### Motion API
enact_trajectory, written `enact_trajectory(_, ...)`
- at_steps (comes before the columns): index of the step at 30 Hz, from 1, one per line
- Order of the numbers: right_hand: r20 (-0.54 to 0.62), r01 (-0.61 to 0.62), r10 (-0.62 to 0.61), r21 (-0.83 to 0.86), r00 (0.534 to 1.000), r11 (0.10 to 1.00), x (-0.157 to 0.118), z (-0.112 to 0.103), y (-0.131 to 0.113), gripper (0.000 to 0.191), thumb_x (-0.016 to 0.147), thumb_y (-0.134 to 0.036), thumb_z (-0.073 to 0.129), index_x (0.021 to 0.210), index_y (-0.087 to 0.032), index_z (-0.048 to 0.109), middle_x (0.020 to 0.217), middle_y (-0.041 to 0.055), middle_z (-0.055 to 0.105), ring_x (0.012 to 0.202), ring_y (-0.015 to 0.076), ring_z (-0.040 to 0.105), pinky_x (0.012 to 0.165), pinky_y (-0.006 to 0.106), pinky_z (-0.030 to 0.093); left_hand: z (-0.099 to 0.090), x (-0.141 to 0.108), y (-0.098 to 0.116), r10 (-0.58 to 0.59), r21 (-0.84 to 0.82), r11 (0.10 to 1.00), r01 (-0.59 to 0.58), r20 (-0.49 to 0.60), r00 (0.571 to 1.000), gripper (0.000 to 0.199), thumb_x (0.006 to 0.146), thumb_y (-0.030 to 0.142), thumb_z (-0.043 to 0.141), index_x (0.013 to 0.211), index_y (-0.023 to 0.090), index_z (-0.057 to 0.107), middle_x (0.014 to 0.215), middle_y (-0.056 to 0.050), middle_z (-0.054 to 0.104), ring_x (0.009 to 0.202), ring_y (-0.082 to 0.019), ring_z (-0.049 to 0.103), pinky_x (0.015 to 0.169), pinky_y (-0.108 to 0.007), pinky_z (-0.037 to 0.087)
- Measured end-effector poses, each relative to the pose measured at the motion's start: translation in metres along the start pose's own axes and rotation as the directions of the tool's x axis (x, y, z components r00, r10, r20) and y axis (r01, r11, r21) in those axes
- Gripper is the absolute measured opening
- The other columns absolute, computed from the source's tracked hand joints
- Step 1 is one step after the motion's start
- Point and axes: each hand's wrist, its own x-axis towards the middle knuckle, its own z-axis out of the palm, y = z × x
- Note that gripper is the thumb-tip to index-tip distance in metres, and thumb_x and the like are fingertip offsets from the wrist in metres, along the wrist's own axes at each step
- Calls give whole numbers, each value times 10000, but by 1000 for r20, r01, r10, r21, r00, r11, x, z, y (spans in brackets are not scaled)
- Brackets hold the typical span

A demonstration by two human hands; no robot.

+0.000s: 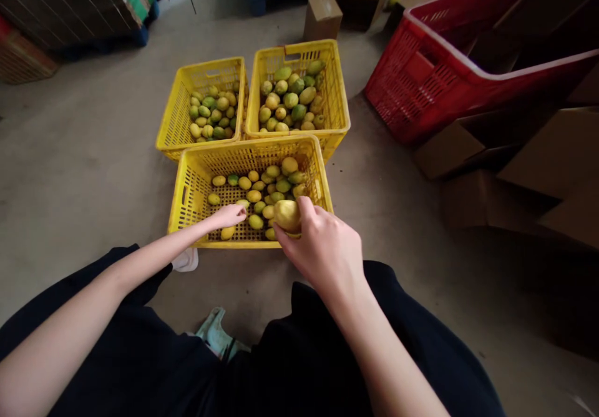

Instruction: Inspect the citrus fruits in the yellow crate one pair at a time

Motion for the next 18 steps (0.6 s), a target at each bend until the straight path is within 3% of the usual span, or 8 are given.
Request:
enact_trajectory(3,43,-55,56,-12,998,998,0,3,14,360,805,-517,519,954,-198,588,707,60,670,567,201,591,473,249,270,19,28,-22,-16,52,999,15,28,999,235,682,166,701,889,175,589,1069,-112,616,1196,-355,456,1013,-409,349)
enact_trajectory(6,50,-87,88,-19,995,996,0,7,26,341,809,-511,507,935,-204,585,689,55,652,544,191,572,464,245,253,41,56,-27,0,81,997,-4,58,998,418,671,116,712,1059,158,562,1249,-136,530,1270,-368,377,1069,-426,289)
enact_trajectory(11,48,-141,142,-17,989,990,3,8,40,306,812,-495,501,887,-208,574,660,53,634,542,196,571,460,243,239,73,89,-33,5,124,992,-26,169,986,388,662,59,717,1018,144,588,1216,-154,539,1292,-370,338,1085,-440,267)
enact_trajectory(14,47,-160,160,-11,986,987,5,7,42,303,807,-494,503,874,-206,570,651,53,630,548,200,576,465,248,250,78,91,-48,2,167,985,-36,200,980,471,615,14,735,1040,150,585,1263,-158,515,1318,-378,294,1093,-449,245)
enact_trajectory(18,60,-143,142,6,988,990,7,6,38,295,809,-488,501,848,-204,568,676,61,641,577,201,588,482,249,282,70,87,-67,-29,219,976,-18,210,977,540,560,5,777,1039,168,590,1239,-169,528,1307,-404,309,1081,-504,231)
